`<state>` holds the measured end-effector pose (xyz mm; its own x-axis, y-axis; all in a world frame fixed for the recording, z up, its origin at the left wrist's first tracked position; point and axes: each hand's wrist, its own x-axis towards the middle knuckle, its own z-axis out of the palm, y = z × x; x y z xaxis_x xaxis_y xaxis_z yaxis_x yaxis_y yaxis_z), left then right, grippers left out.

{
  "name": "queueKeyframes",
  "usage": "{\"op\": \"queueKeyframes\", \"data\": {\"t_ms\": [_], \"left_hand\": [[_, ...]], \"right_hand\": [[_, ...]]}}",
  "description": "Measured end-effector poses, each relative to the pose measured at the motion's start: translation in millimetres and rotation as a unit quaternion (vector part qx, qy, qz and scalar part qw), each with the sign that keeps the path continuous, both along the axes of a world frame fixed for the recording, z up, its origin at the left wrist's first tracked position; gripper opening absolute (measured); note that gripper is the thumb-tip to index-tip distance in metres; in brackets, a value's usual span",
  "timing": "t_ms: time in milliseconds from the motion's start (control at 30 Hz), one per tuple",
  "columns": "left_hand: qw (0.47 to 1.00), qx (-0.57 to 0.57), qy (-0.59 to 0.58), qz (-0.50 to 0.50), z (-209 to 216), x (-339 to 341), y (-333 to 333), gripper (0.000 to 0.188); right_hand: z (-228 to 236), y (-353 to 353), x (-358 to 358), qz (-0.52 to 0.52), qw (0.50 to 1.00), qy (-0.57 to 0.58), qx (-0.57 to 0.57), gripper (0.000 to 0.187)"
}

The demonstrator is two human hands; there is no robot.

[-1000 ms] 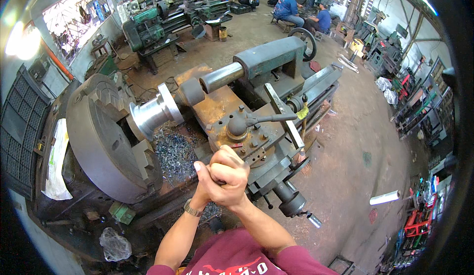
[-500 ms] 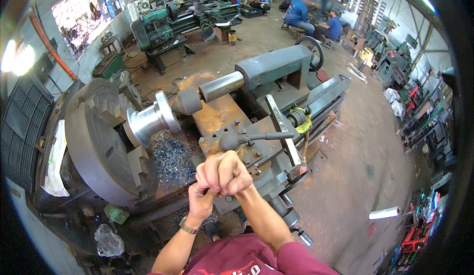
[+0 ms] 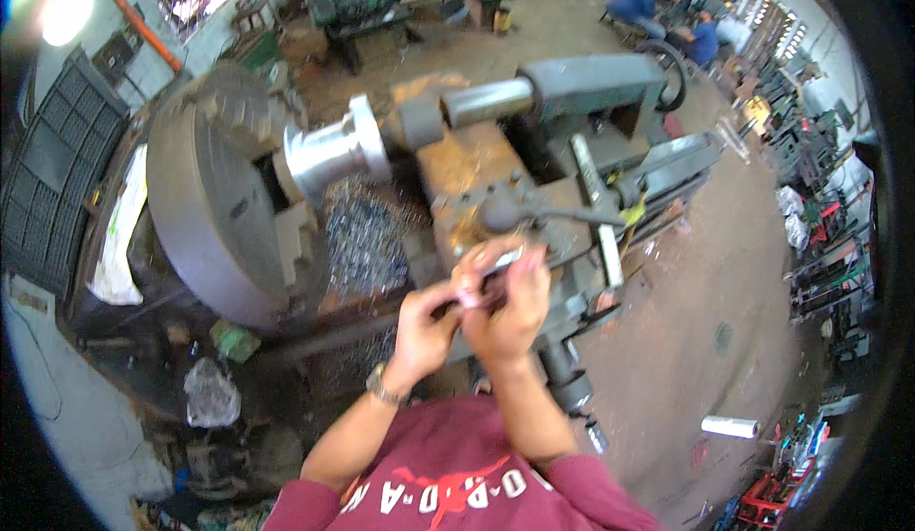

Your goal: The person uses an Allen key to loosen and tighten set screws on a lathe tool post, then repositions the tool and secures it. The person repeats this adjustment process several times while standing at the lathe.

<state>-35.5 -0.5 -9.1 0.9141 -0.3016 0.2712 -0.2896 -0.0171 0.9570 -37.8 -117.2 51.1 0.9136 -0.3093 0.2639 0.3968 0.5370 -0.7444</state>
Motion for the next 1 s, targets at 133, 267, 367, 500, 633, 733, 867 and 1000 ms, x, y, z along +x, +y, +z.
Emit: {"op": "queueKeyframes", "data": {"t_ms": [133, 267, 367, 500, 633, 733, 867, 1000], "left_hand": [[0.981, 0.045, 0.068, -0.174, 18, 26, 22, 0.015], [0.973, 0.028, 0.094, -0.211, 29, 38, 22, 0.011], [0.983, 0.018, 0.076, -0.165, 32, 34, 17, 0.019], [0.989, 0.045, 0.009, -0.142, 31, 29, 15, 0.022], [0.979, -0.022, 0.082, -0.185, 27, 33, 17, 0.016], [0.978, -0.009, 0.048, -0.201, 24, 38, 21, 0.01], [0.988, -0.005, -0.1, -0.118, 16, 38, 19, 0.014], [0.99, 0.01, -0.13, -0.053, 12, 37, 13, 0.019]], "right_hand": [[18, -37, 32, 0.418, 0.905, -0.005, 0.08, 0.061], [33, -43, 45, 0.48, 0.874, 0.077, -0.004, 0.06], [33, -24, 13, 0.113, 0.97, 0.032, -0.214, 0.05], [40, -18, -16, 0.042, 0.955, 0.061, -0.286, 0.036], [62, -41, 9, 0.223, 0.883, 0.022, -0.413, 0.031], [71, -39, 9, 0.176, 0.853, 0.002, -0.492, 0.028], [50, 18, -16, -0.253, 0.739, -0.061, -0.621, 0.011], [35, 39, 2, -0.33, 0.82, -0.081, -0.46, 0.033]]}}
